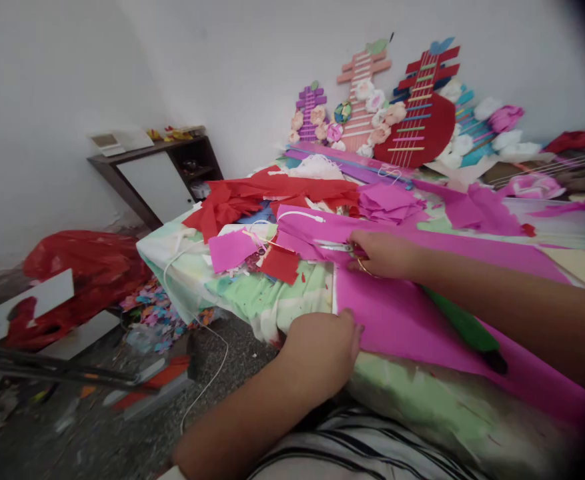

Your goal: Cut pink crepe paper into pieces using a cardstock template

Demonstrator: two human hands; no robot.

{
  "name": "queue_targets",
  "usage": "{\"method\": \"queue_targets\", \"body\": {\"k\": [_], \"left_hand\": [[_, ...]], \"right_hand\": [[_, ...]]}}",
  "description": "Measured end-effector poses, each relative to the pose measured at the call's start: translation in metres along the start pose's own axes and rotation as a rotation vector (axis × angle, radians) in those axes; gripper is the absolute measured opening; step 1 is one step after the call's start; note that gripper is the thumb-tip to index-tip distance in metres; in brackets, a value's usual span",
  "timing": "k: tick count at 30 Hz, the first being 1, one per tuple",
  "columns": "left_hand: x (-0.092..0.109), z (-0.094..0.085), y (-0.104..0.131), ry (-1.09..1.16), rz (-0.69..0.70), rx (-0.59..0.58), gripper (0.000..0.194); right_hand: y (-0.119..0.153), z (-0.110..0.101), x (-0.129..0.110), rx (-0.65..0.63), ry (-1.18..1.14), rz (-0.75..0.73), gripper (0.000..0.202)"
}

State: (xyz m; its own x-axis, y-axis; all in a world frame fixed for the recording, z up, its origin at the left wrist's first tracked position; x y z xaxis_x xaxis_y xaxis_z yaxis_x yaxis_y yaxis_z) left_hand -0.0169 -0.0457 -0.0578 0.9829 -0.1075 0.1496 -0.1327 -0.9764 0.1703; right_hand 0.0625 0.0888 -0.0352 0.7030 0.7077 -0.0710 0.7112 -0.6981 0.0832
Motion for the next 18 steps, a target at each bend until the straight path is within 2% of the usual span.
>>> {"method": "queue_targets", "body": {"k": [2,5,7,10,12,14,16,18], "left_hand": [[-0.002,-0.005,0.004,-0.007,0.021,0.058,0.032],[-0.014,-0.021,0.002,-0.006,0.006,0.253,0.038],[-0.024,-0.031,-0.006,-0.024,-0.028,0.389,0.036],[-0.033,-0.041,-0.025,-0.077,0.037,0.514,0.030],[-0.038,-0.044,-0.042,-0.152,0.065,0.546,0.031],[-0.041,-0.046,-0.059,-0.270,0.094,0.536,0.041],[-0.041,-0.049,-0.073,-0.324,0.137,0.506,0.046],[-0.039,-0.052,-0.085,-0.358,0.177,0.486,0.040]], "right_hand": [[0.001,0.007,-0.004,0.002,0.001,-0.014,0.027],[0.000,0.008,-0.005,0.043,-0.040,0.017,0.031],[0.001,0.000,0.000,0.110,-0.069,0.076,0.033],[0.019,-0.021,0.017,0.222,-0.097,0.183,0.034],[0.043,-0.031,0.033,0.238,-0.056,0.258,0.032],[0.074,-0.033,0.048,0.184,0.026,0.352,0.029],[0.105,-0.026,0.059,0.131,0.056,0.444,0.032],[0.129,-0.014,0.061,0.096,0.021,0.496,0.035]]}}
Point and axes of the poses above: each hand's wrist, its own y-axis away from the middle knuckle, its own z-axis out of the palm, x = y × z, the point moved 6 cm from there along -y, towards the middle knuckle, and after that the axes turned 9 degrees about -z, right-handed, at the moved point
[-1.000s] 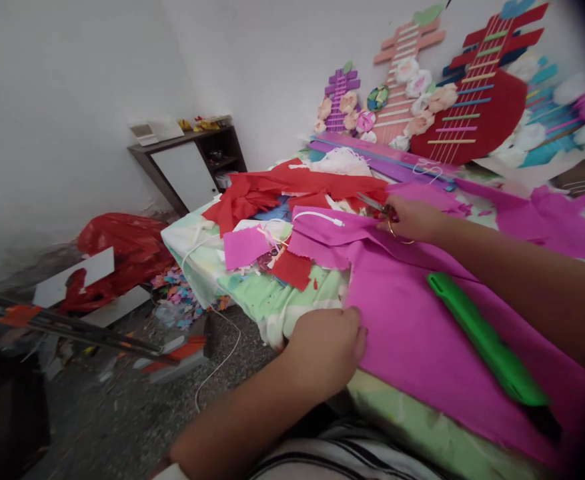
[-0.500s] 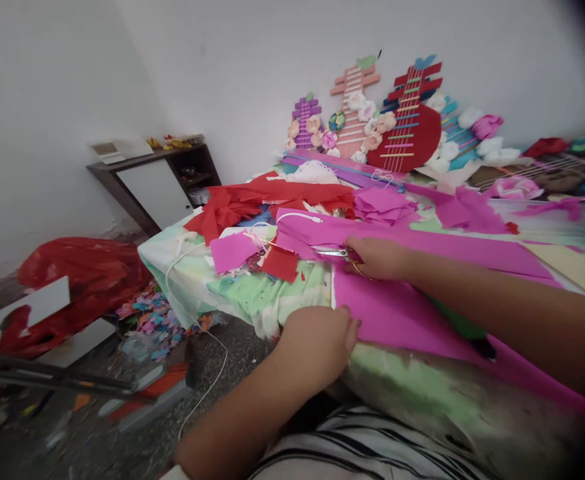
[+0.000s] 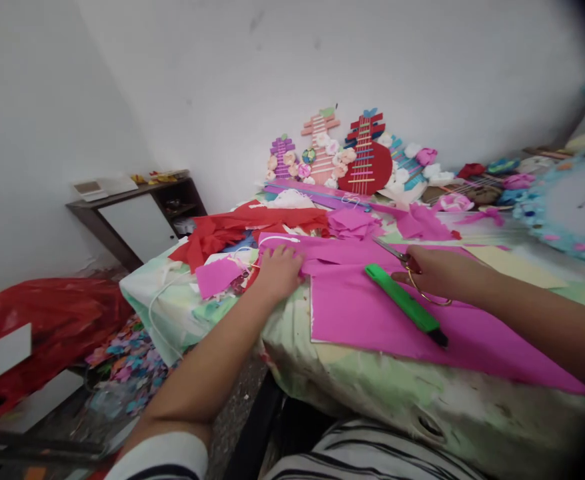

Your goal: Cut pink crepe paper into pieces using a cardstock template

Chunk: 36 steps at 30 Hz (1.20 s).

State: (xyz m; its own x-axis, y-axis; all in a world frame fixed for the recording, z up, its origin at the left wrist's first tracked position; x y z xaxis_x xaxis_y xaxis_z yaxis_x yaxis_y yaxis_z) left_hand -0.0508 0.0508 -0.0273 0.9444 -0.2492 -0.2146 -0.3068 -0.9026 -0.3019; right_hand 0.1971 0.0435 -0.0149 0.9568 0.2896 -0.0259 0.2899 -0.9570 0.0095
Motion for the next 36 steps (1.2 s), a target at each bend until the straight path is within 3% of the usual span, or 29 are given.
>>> {"method": "queue_targets", "body": {"k": [6,13,17,20,23,25,29,36], "left_hand": [[0.002,0.006,-0.026,-0.088,0.124,-0.025,0.015],[0.005,-0.026,-0.030,-0.190,0.219,0.143,0.024],[0.005,-0.039,-0.028,-0.204,0.221,0.176,0.032],[-0.003,-0.035,-0.033,-0.197,0.121,0.178,0.032],[-0.018,-0.019,-0.042,-0.191,-0.009,0.124,0.055],[-0.025,-0.007,-0.048,-0.191,-0.034,0.054,0.048],[-0.030,0.005,-0.059,-0.201,-0.017,0.000,0.016],[-0.019,-0.009,-0.060,-0.241,0.115,0.171,0.025]], "right_hand": [[0.029,0.028,-0.011,-0.092,-0.121,-0.013,0.027],[0.033,0.025,-0.023,-0.044,-0.141,-0.030,0.026],[0.036,0.025,-0.021,-0.037,-0.205,0.000,0.028],[0.036,0.025,-0.020,-0.037,-0.221,0.000,0.026],[0.034,0.026,-0.020,-0.035,-0.236,-0.010,0.025],[0.032,0.028,-0.019,-0.030,-0.243,-0.006,0.024],[0.029,0.031,-0.017,-0.015,-0.247,-0.009,0.024],[0.029,0.036,-0.013,-0.021,-0.232,-0.003,0.024]]}}
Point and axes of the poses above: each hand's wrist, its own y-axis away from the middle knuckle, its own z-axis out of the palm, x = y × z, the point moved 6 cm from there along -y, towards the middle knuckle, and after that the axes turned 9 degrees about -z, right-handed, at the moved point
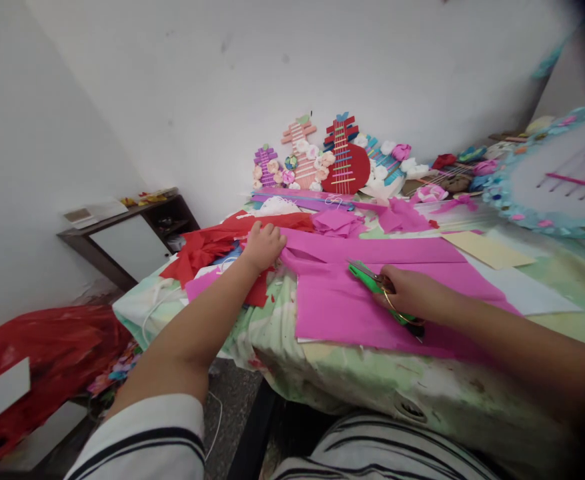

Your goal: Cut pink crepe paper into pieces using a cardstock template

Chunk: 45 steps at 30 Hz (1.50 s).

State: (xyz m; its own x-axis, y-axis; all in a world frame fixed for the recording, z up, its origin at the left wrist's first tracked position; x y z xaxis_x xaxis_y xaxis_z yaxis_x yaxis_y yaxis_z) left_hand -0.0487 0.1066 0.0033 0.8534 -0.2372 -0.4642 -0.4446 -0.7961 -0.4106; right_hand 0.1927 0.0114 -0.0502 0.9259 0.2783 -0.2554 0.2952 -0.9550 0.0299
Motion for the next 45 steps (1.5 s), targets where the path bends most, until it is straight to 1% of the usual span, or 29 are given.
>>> {"method": "queue_targets", "body": {"k": [2,4,8,11,14,16,17,18,19,20,21,22,24,26,28,30,32,34,36,40,42,45], "left_hand": [[-0.002,0.001,0.002,-0.011,0.018,0.032,0.028],[-0.006,0.007,0.004,-0.022,0.024,0.040,0.028],[-0.013,0.023,0.006,-0.036,0.027,0.006,0.023],[-0.017,0.030,0.004,-0.043,0.002,-0.024,0.022],[-0.024,0.029,0.001,-0.047,-0.060,-0.060,0.023],[-0.025,0.022,0.002,-0.041,-0.115,-0.089,0.024],[-0.023,0.017,0.005,-0.033,-0.133,-0.103,0.027],[-0.017,0.009,0.011,-0.022,-0.140,-0.114,0.035],[-0.008,0.001,0.020,-0.006,-0.129,-0.118,0.044],[0.005,-0.009,0.031,0.013,-0.102,-0.119,0.050],[0.021,-0.020,0.045,0.046,-0.050,-0.118,0.049],[0.042,-0.030,0.061,0.133,0.047,-0.120,0.045],[0.077,-0.047,0.094,0.289,0.139,-0.133,0.044],[0.101,-0.056,0.120,0.397,0.155,-0.150,0.053],[0.111,-0.056,0.136,0.453,0.121,-0.168,0.057],[0.111,-0.053,0.142,0.486,0.080,-0.189,0.059],[0.104,-0.049,0.141,0.503,0.025,-0.195,0.058],[0.095,-0.049,0.138,0.511,-0.027,-0.191,0.053],[0.090,-0.050,0.136,0.529,-0.044,-0.185,0.044],[0.089,-0.054,0.137,0.582,0.014,-0.158,0.028],[0.089,-0.054,0.140,0.592,0.026,-0.131,0.024],[0.087,-0.051,0.146,0.576,0.002,-0.100,0.023]], "right_hand": [[0.000,0.000,-0.001,0.005,0.003,-0.007,0.025],[-0.001,0.000,-0.003,0.009,0.006,-0.012,0.025],[-0.003,-0.001,-0.012,-0.004,0.017,-0.018,0.025],[-0.005,0.000,-0.017,-0.020,0.030,-0.019,0.026],[-0.008,-0.002,-0.017,-0.017,0.058,-0.005,0.025],[-0.010,-0.006,-0.014,-0.002,0.083,-0.003,0.024],[-0.011,-0.008,-0.012,0.005,0.091,0.005,0.025],[-0.011,-0.010,-0.008,0.006,0.088,0.023,0.025],[-0.011,-0.012,-0.002,-0.004,0.069,0.052,0.026],[-0.011,-0.012,0.005,-0.024,0.037,0.090,0.028],[-0.010,-0.012,0.012,-0.048,0.001,0.133,0.029],[-0.009,-0.011,0.020,-0.073,-0.036,0.171,0.031],[-0.007,-0.008,0.034,-0.106,-0.094,0.214,0.034],[-0.007,-0.006,0.043,-0.110,-0.114,0.226,0.036],[-0.007,-0.004,0.044,-0.111,-0.111,0.225,0.037],[-0.006,-0.004,0.037,-0.118,-0.106,0.219,0.036],[-0.007,-0.006,0.025,-0.118,-0.101,0.195,0.033],[-0.008,-0.008,0.013,-0.104,-0.083,0.158,0.029],[-0.011,-0.009,0.006,-0.090,-0.068,0.132,0.027],[-0.013,-0.006,0.005,-0.093,-0.099,0.144,0.027],[-0.012,-0.006,0.005,-0.093,-0.099,0.144,0.027],[-0.011,-0.009,0.006,-0.095,-0.086,0.158,0.029]]}}
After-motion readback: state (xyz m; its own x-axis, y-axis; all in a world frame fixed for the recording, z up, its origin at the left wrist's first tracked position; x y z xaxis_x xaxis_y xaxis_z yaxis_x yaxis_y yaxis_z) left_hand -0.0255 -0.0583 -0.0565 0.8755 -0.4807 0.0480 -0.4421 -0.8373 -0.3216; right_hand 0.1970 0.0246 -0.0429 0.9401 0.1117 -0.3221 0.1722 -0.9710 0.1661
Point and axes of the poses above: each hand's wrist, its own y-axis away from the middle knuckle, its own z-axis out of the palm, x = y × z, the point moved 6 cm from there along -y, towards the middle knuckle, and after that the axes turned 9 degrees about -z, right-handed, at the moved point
